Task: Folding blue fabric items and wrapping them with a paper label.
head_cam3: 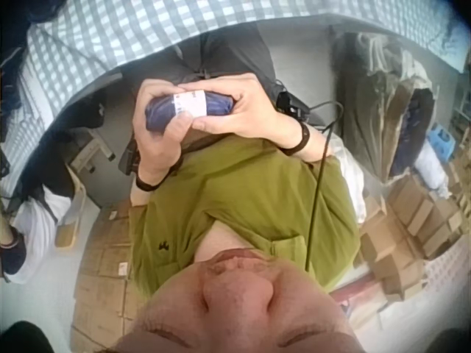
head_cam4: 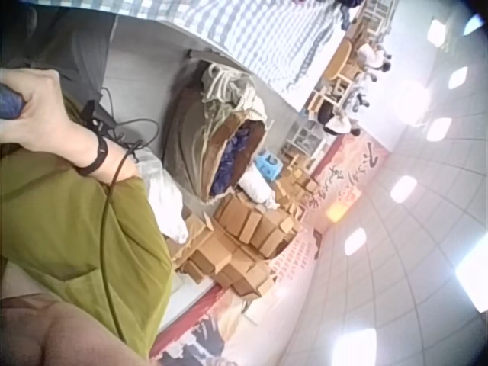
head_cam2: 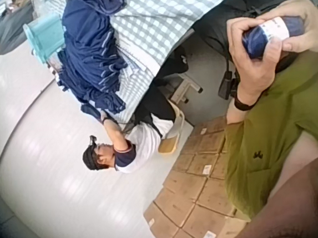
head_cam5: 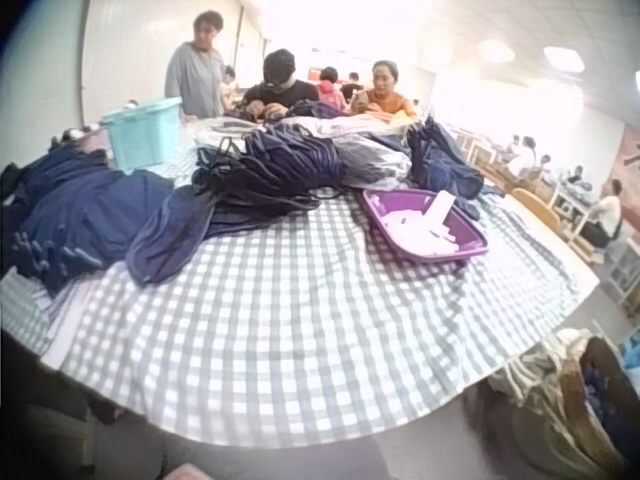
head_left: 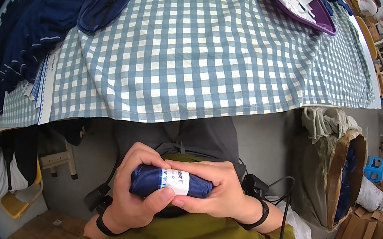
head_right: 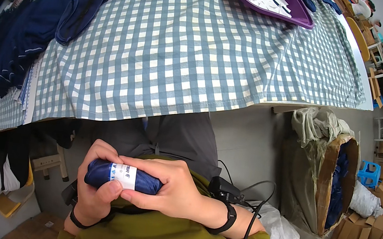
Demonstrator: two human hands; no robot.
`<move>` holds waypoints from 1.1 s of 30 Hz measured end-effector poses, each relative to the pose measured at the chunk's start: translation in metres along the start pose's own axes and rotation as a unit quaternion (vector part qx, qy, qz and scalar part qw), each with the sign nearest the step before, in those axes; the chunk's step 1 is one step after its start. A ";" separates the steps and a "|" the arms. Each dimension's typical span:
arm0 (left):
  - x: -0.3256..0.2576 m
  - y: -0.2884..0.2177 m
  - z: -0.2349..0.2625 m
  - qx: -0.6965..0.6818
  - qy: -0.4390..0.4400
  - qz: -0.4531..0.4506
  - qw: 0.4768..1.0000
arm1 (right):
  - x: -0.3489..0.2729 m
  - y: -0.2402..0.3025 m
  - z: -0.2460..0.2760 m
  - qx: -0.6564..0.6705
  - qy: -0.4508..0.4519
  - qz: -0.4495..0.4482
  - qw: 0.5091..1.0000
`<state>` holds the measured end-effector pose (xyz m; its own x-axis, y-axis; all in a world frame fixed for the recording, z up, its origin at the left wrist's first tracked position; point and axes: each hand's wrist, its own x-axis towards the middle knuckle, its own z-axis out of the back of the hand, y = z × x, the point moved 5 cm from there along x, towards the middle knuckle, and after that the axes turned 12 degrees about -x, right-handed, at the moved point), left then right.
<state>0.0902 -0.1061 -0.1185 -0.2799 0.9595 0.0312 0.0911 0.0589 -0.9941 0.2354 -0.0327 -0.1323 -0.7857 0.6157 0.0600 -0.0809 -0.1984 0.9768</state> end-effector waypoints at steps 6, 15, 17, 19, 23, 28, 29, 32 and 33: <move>-0.003 0.001 0.004 -0.057 -0.019 0.112 0.992 | 0.002 0.000 -0.004 0.051 0.013 -0.013 0.999; -0.001 0.004 0.004 -0.094 -0.026 0.218 0.971 | 0.000 -0.005 -0.007 0.108 0.017 -0.119 0.987; 0.001 0.007 0.003 -0.103 -0.019 0.198 0.975 | 0.000 -0.008 -0.009 0.105 0.031 -0.119 0.987; 0.002 0.012 0.007 -0.113 -0.015 0.178 0.977 | 0.000 -0.007 -0.010 0.102 0.047 -0.120 0.986; 0.002 0.016 0.011 -0.095 -0.009 0.147 0.985 | -0.002 -0.005 -0.012 0.103 0.065 -0.156 0.980; 0.002 0.014 0.012 -0.095 -0.014 0.136 0.986 | -0.005 -0.011 -0.018 0.162 0.061 -0.193 0.966; 0.003 0.015 0.012 -0.086 -0.013 0.135 0.987 | -0.005 -0.012 -0.018 0.162 0.063 -0.195 0.965; 0.004 0.018 0.015 -0.073 -0.011 0.135 0.988 | -0.002 -0.010 -0.016 0.142 0.053 -0.166 0.974; 0.005 0.019 0.016 -0.070 -0.009 0.136 0.988 | -0.001 -0.010 -0.016 0.131 0.053 -0.173 0.975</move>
<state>0.0755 -0.1041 -0.1392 -0.2433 0.9401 -0.2388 0.2958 -0.1625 -0.9413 0.2272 -0.0439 -0.1453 -0.7988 0.5269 -0.2902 -0.2035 0.2172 0.9547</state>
